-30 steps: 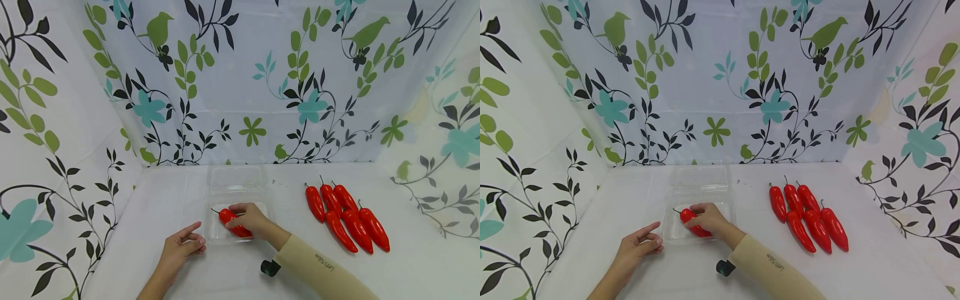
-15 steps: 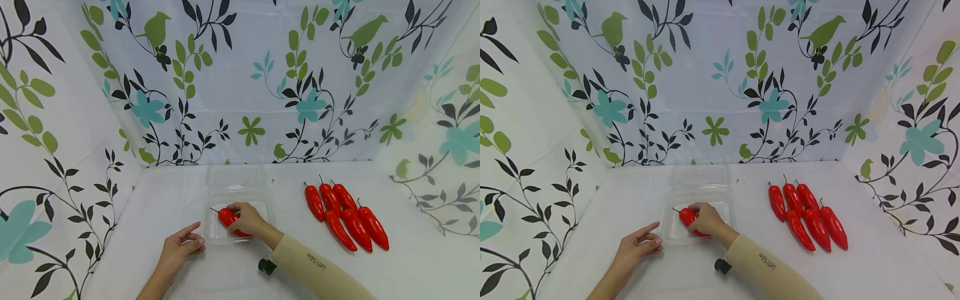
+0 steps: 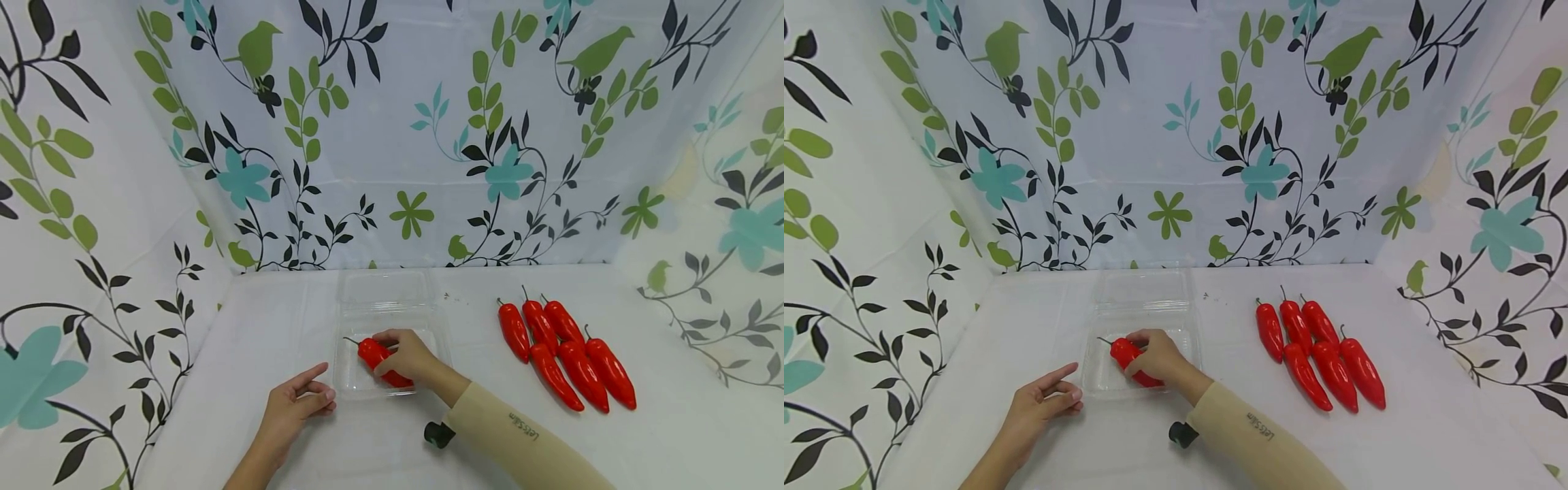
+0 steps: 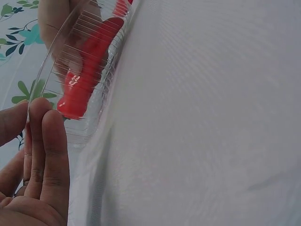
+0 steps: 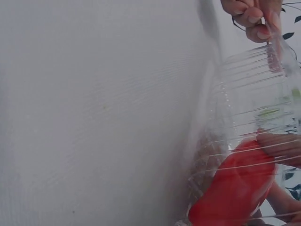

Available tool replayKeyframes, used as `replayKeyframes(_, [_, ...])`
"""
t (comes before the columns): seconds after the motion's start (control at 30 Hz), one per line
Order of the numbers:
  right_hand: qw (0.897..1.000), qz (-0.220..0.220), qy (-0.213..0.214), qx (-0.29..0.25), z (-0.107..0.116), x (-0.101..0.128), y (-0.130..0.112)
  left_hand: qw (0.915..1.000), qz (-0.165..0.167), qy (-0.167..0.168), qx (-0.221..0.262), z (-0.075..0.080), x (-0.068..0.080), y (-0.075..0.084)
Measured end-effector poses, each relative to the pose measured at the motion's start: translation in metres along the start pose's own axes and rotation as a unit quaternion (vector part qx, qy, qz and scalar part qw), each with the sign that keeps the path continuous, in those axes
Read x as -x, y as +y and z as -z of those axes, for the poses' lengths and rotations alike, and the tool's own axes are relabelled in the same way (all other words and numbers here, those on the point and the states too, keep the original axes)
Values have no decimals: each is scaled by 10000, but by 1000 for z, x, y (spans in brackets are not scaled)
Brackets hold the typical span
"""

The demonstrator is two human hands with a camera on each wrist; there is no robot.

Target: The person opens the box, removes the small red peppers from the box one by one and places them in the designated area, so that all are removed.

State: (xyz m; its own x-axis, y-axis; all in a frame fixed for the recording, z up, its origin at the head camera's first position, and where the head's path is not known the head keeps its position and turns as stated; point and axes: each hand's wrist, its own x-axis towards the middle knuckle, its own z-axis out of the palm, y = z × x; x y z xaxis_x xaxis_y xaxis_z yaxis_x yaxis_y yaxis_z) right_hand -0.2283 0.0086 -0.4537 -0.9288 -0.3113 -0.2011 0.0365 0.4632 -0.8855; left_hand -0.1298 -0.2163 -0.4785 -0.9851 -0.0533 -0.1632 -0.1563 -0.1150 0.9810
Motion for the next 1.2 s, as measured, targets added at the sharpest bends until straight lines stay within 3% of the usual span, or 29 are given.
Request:
replayKeyframes(0.17, [9992, -19, -99, -399, 8, 4, -4, 10000, 6, 11, -40, -1, 0, -1])
replayKeyframes(0.37, [9915, -51, -224, -1284, 16, 8, -14, 9997, 19, 133, -197, 0, -1, -3])
replayKeyframes(0.6, [9727, 124, -610, -2235, 34, 19, -27, 9998, -5, 98, -183, -1, 0, -3])
replayKeyframes(0.87, [9351, 87, -755, -3462, 58, 34, -40, 9997, 2, 94, -208, -2, 2, -1])
replayKeyframes(1.2, [9192, 288, -691, -3865, 91, 53, -52, 9997, -28, 26, -245, -5, 2, 3])
